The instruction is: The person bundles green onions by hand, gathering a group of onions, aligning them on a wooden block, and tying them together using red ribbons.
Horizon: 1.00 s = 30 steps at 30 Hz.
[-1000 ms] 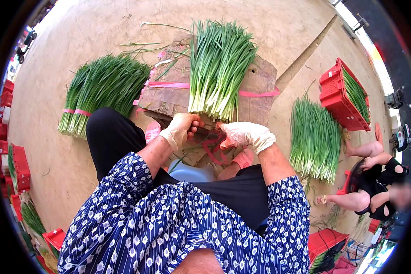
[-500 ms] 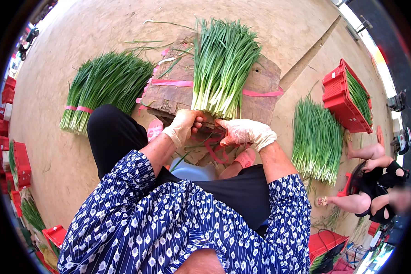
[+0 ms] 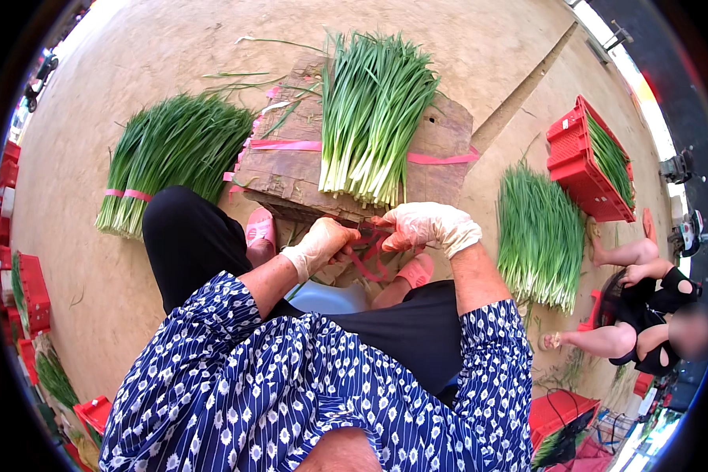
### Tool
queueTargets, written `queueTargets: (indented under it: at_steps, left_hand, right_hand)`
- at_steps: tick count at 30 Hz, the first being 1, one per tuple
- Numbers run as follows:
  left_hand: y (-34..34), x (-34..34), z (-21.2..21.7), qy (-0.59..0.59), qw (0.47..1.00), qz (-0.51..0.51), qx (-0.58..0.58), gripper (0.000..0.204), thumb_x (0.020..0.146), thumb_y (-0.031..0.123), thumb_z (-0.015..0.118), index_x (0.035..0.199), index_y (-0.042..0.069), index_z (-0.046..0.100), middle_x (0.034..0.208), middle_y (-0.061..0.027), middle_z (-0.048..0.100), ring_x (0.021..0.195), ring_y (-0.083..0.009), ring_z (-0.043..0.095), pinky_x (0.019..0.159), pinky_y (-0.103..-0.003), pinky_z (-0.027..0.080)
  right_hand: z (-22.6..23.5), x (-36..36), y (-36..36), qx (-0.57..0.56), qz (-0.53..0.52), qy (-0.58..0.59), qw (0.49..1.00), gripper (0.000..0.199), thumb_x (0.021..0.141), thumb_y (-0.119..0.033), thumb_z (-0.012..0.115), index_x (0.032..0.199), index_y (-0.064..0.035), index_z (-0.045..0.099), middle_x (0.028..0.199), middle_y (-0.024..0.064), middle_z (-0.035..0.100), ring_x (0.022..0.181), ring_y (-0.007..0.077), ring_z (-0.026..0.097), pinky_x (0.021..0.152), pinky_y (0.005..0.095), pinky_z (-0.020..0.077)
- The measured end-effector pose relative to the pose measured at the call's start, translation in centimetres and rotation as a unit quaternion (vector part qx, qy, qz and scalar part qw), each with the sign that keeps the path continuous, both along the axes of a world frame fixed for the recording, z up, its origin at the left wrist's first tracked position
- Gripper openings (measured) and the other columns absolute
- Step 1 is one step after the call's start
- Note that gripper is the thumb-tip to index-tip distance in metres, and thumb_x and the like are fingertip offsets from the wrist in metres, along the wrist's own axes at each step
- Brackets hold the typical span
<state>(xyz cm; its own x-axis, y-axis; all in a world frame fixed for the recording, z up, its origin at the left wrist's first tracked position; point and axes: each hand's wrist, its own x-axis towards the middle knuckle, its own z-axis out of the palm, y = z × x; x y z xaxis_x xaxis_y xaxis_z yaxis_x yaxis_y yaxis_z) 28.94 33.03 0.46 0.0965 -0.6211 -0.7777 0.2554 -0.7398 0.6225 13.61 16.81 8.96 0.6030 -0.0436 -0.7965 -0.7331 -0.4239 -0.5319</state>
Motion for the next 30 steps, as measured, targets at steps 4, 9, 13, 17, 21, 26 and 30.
queueTargets:
  at_steps: [4,9,13,17,21,26,30]
  left_hand:
    - [0.2,-1.3,-0.9,-0.050,0.994,-0.089,0.031,0.030,0.087,0.031,0.074,0.082,0.003,0.064,0.066,-0.0032,0.056,0.047,-0.0120,0.048,0.040,-0.028,0.036]
    - [-0.3,-2.1,-2.5,0.004,0.998,-0.059,0.004,0.031,0.086,0.032,0.074,0.083,0.003,0.064,0.063,-0.0024,0.053,0.047,-0.0117,0.047,0.041,-0.028,0.037]
    - [-0.2,-2.7,-3.0,-0.033,0.998,-0.049,-0.008,0.028,0.086,0.028,0.074,0.080,0.002,0.064,0.061,-0.0028,0.053,0.047,-0.0119,0.048,0.041,-0.029,0.037]
    - [0.4,-1.7,-5.5,-0.070,0.954,-0.289,0.032,0.029,0.084,0.027,0.073,0.089,-0.001,0.070,0.068,-0.0079,0.062,0.054,-0.0171,0.057,0.046,-0.033,0.046]
    - [0.7,-2.5,-4.2,-0.211,0.893,-0.396,0.018,0.034,0.082,0.033,0.073,0.100,0.004,0.073,0.084,-0.0145,0.072,0.073,-0.0269,0.071,0.065,-0.039,0.057]
    - [0.7,-0.3,-2.3,-0.361,0.765,-0.527,-0.086,0.042,0.082,0.043,0.068,0.097,0.004,0.075,0.092,-0.0192,0.072,0.089,-0.0365,0.070,0.081,-0.043,0.055]
    - [-2.0,3.4,7.6,-0.452,0.774,-0.433,-0.096,0.041,0.085,0.046,0.067,0.093,0.007,0.076,0.085,-0.0200,0.071,0.084,-0.0368,0.070,0.079,-0.045,0.054]
  right_hand:
    - [0.0,-0.7,0.0,-0.034,-0.008,0.019,0.999,0.066,0.082,-0.028,0.076,0.140,-0.0079,0.054,0.080,0.0034,0.068,0.064,0.0142,0.059,0.059,0.0307,0.0504]
    - [-1.3,-0.8,-1.0,-0.002,-0.019,0.036,0.999,0.039,0.083,-0.026,0.072,0.117,-0.0058,0.069,0.073,0.0012,0.066,0.061,0.0131,0.057,0.055,0.0304,0.0465]
    - [-1.9,-1.2,-1.5,-0.023,-0.011,0.089,0.996,0.026,0.086,-0.028,0.067,0.101,-0.0073,0.073,0.071,0.0005,0.064,0.063,0.0128,0.057,0.056,0.0310,0.0484]
    - [-2.0,-1.0,-1.7,-0.017,-0.026,0.090,0.995,0.024,0.086,-0.027,0.068,0.096,-0.0057,0.072,0.071,0.0018,0.065,0.066,0.0132,0.060,0.057,0.0318,0.0497]
    - [-3.6,-0.6,-1.6,0.025,-0.092,0.024,0.995,0.025,0.082,-0.022,0.072,0.096,-0.0018,0.071,0.072,0.0062,0.067,0.064,0.0151,0.063,0.056,0.0327,0.0517]
    - [-1.7,0.1,-1.9,0.004,-0.048,0.014,0.999,0.024,0.088,-0.024,0.066,0.094,-0.0008,0.072,0.073,0.0073,0.070,0.062,0.0170,0.065,0.055,0.0328,0.0539]
    - [-1.0,-3.5,-5.4,-0.033,-0.193,0.032,0.980,0.036,0.095,-0.036,0.063,0.096,-0.0011,0.072,0.072,0.0078,0.071,0.058,0.0198,0.067,0.056,0.0329,0.0564]
